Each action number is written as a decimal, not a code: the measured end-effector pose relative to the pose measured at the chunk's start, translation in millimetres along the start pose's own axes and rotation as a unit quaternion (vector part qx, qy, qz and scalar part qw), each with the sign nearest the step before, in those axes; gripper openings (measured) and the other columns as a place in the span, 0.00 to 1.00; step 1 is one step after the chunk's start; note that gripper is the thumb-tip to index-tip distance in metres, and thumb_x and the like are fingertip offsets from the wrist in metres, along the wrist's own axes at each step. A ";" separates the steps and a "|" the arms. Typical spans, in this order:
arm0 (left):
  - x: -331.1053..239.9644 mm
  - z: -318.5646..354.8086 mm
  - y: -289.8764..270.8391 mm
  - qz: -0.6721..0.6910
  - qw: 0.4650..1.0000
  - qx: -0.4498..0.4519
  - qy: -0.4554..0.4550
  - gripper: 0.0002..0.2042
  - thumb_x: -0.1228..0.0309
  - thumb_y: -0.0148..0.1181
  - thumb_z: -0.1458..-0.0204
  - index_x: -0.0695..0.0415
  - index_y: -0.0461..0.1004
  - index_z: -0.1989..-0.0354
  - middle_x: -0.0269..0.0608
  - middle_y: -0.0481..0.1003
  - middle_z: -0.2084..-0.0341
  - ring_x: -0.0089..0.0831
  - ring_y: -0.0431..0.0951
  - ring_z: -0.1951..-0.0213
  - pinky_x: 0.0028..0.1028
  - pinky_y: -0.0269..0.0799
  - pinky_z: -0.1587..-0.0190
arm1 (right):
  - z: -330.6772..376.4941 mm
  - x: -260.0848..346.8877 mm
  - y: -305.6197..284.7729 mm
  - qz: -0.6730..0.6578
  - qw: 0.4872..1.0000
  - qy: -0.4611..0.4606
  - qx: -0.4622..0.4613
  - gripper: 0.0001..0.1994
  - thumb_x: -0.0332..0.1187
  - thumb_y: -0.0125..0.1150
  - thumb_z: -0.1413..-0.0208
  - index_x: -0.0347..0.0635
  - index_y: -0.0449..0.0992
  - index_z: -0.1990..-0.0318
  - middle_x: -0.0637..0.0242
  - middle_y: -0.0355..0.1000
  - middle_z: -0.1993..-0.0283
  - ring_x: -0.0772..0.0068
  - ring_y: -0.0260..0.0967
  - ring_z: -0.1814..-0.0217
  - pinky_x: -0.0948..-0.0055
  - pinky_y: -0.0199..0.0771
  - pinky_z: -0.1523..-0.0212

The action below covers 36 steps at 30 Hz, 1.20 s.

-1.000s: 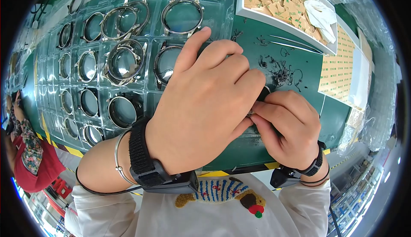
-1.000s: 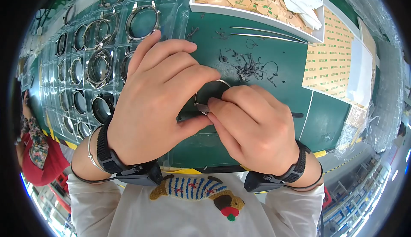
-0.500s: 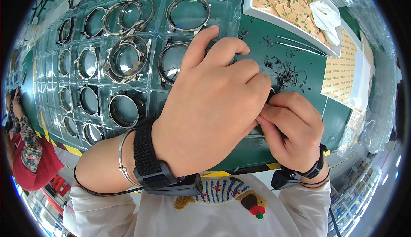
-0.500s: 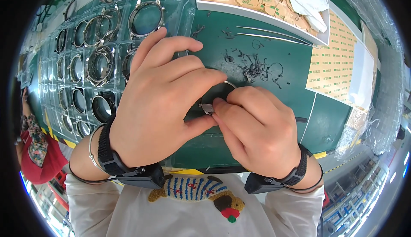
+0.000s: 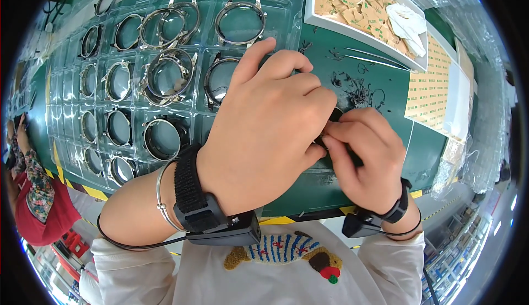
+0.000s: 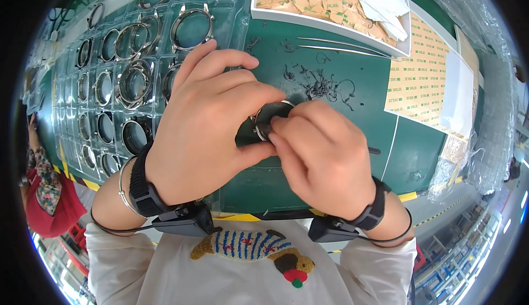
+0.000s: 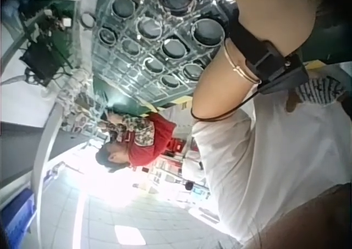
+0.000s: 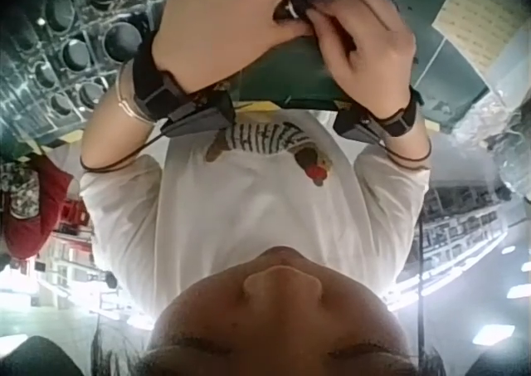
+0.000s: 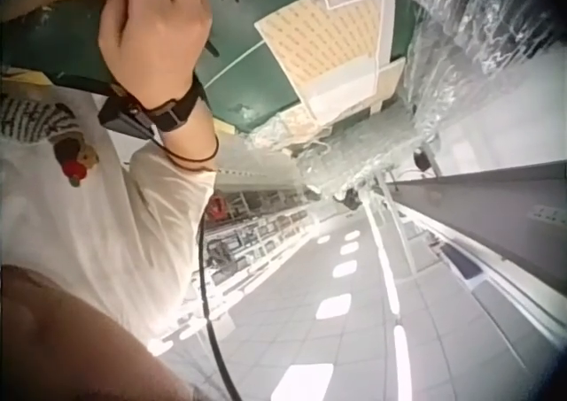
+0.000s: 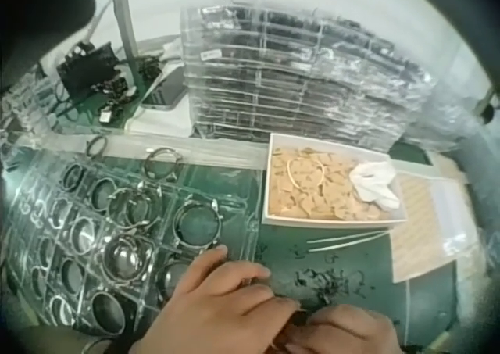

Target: Assembling small components into metal watch cases at a manual assembly station.

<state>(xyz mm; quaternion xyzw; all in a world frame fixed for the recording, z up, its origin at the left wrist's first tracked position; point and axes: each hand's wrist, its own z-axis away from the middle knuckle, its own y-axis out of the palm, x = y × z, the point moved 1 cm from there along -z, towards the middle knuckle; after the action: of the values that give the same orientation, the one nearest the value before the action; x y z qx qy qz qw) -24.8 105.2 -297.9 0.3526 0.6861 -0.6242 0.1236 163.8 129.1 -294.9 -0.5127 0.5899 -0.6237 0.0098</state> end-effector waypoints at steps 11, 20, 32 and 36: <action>-1.5 0.4 0.7 0.001 1.000 0.007 -0.004 0.24 0.72 0.77 0.68 0.53 0.78 0.57 0.36 0.77 0.68 0.41 0.73 0.44 0.51 0.55 0.31 | -6.1 1.7 -6.6 -0.064 0.998 0.006 0.026 0.11 0.19 0.70 0.55 0.36 0.81 0.62 0.61 0.73 0.69 0.61 0.73 0.70 0.69 0.74 0.69; -2.4 -1.3 11.6 0.023 0.991 -0.113 0.063 0.23 0.75 0.73 0.70 0.55 0.77 0.59 0.37 0.75 0.68 0.43 0.75 0.49 0.49 0.66 0.39 | -4.3 3.9 -8.1 -0.082 0.992 0.090 0.021 0.09 0.20 0.70 0.56 0.37 0.82 0.65 0.62 0.72 0.70 0.63 0.72 0.72 0.70 0.71 0.71; -8.3 -0.7 11.7 0.012 0.994 -0.097 0.050 0.23 0.75 0.72 0.75 0.56 0.75 0.63 0.39 0.75 0.69 0.42 0.74 0.57 0.42 0.68 0.52 | -3.6 5.6 -9.8 -0.086 0.991 0.105 0.021 0.09 0.20 0.66 0.59 0.37 0.80 0.66 0.62 0.71 0.71 0.63 0.70 0.74 0.70 0.69 0.73; -8.6 -0.5 13.0 0.006 0.993 -0.106 0.052 0.23 0.75 0.73 0.75 0.56 0.75 0.63 0.38 0.75 0.69 0.42 0.74 0.57 0.41 0.68 0.52 | -4.7 6.5 -11.9 -0.098 0.989 0.111 0.028 0.09 0.21 0.66 0.59 0.37 0.79 0.67 0.62 0.70 0.71 0.63 0.68 0.74 0.71 0.68 0.74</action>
<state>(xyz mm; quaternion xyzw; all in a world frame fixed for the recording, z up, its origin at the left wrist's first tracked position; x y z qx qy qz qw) -10.2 102.5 -302.5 0.3736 0.7515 -0.5284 0.1281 164.7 132.2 -280.9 -0.4956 0.5166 -0.6906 -0.1027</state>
